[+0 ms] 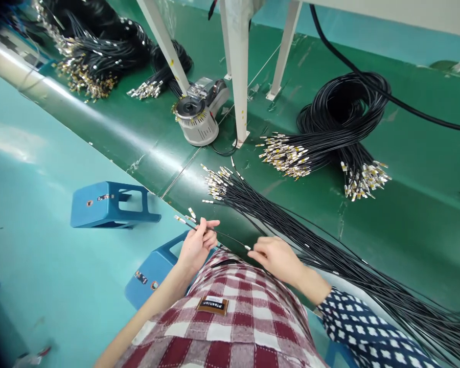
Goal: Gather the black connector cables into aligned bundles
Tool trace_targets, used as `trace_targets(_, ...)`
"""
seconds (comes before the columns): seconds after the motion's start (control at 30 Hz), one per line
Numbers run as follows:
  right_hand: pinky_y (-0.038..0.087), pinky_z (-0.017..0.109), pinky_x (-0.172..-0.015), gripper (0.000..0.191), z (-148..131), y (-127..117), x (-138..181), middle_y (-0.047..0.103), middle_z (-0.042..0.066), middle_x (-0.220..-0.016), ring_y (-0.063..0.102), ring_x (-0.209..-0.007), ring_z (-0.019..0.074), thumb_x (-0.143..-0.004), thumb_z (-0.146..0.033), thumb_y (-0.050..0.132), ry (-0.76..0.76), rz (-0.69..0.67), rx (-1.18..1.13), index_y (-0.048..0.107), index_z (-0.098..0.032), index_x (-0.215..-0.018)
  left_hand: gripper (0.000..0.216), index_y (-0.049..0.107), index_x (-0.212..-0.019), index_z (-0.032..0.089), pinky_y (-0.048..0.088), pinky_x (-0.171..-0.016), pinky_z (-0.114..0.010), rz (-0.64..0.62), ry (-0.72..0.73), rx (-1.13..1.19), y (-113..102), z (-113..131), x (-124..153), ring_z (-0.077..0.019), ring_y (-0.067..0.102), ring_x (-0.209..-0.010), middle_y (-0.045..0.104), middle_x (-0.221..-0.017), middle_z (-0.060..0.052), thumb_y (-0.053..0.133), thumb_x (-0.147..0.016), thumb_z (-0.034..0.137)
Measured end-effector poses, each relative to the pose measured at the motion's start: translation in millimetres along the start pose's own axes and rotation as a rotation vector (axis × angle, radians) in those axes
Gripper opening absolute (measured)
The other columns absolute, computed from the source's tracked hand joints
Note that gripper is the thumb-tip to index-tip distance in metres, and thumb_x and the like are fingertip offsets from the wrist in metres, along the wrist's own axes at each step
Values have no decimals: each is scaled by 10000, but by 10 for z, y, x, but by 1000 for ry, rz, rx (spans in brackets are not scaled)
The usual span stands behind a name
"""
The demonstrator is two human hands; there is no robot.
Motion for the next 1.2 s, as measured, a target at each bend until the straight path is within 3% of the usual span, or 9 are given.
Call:
trace_targets(0.1, 361, 246, -521, 359, 252, 84, -78, 648, -9, -653, 561, -552, 128, -891, -458, 555, 99, -165, -47, 680, -235, -639, 440, 667, -761, 59, 297, -431, -198, 134, -36, 68, -242, -102, -29, -56, 358, -450, 399, -522, 44, 679, -769, 500)
trace_targets(0.2, 408, 257, -601, 219, 326, -74, -576, 692, 21, -870, 624, -749, 170, -860, -440, 607, 180, 76, 82, 702, -242, -867, 430, 570, -600, 111, 467, -610, -269, 119, -19, 143, -273, -92, -37, -121, 544, -610, 552, -639, -35, 636, -811, 480)
trace_targets(0.27, 421, 275, -654, 155, 315, -125, -931, 669, 69, -984, 623, -843, 199, -857, -325, 626, 197, 200, 169, 684, -202, -933, 463, 465, -545, 150, 482, -649, -299, 30, -16, 198, -201, -68, -33, -118, 516, -567, 471, -548, 9, 593, -841, 482)
trace_targets(0.37, 421, 278, -653, 76, 308, -110, -1198, 649, 75, -947, 616, -794, 188, -857, -215, 608, 178, 211, 174, 672, -176, -853, 422, 436, -598, 167, 356, -461, -215, 0, -30, 243, -148, -66, -37, -66, 288, -406, 260, -459, 84, 574, -864, 464)
trace_targets(0.47, 440, 253, -672, 89, 275, -184, -1017, 630, 27, -888, 596, -738, 142, -883, -243, 582, 141, 237, 105, 653, -197, -856, 271, 533, -766, 162, 186, -393, -184, 38, -4, 216, -113, -51, -75, -52, 177, -385, 198, -461, 111, 661, -824, 393)
trace_targets(0.7, 445, 264, -615, 170, -17, -267, -216, 620, 33, -864, 541, -652, 129, -888, -325, 544, 152, 288, -334, 620, -191, -815, 368, 616, -1073, 175, 190, -414, -196, -103, 141, 176, 306, 192, -67, -41, 202, -400, 296, -508, 96, 708, -782, 382)
trace_targets(0.87, 431, 265, -611, 224, -86, -55, -41, 634, 1, -684, 551, -615, 138, -912, -387, 492, 252, 186, -663, 585, -190, -856, 515, 675, -1021, 114, 195, -407, -223, -207, 110, 137, 554, 273, 40, -30, 218, -399, 478, -610, 23, 564, -824, 576)
trace_targets(1.0, 424, 261, -619, 249, -171, -22, 11, 619, -5, -643, 551, -612, 136, -905, -416, 505, 231, 192, -795, 566, -184, -838, 319, 693, -927, 114, 165, -421, -211, -145, 129, -19, 574, 193, 78, -24, 229, -415, 419, -544, 54, 751, -729, 358)
trace_targets(1.2, 391, 245, -594, 262, -204, -77, 34, 595, -19, -622, 511, -584, 119, -903, -431, 514, 219, 245, -867, 559, -183, -833, 325, 694, -942, 95, 124, -429, -213, -189, 9, -167, 569, 10, 126, -19, 208, -424, 362, -535, 70, 762, -718, 320)
Point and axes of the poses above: each hand's wrist, its own x-axis away from the middle knuckle, its own y-axis out of the palm, z = x × y, the point moved 7 cm from there along -x, towards the middle knuckle
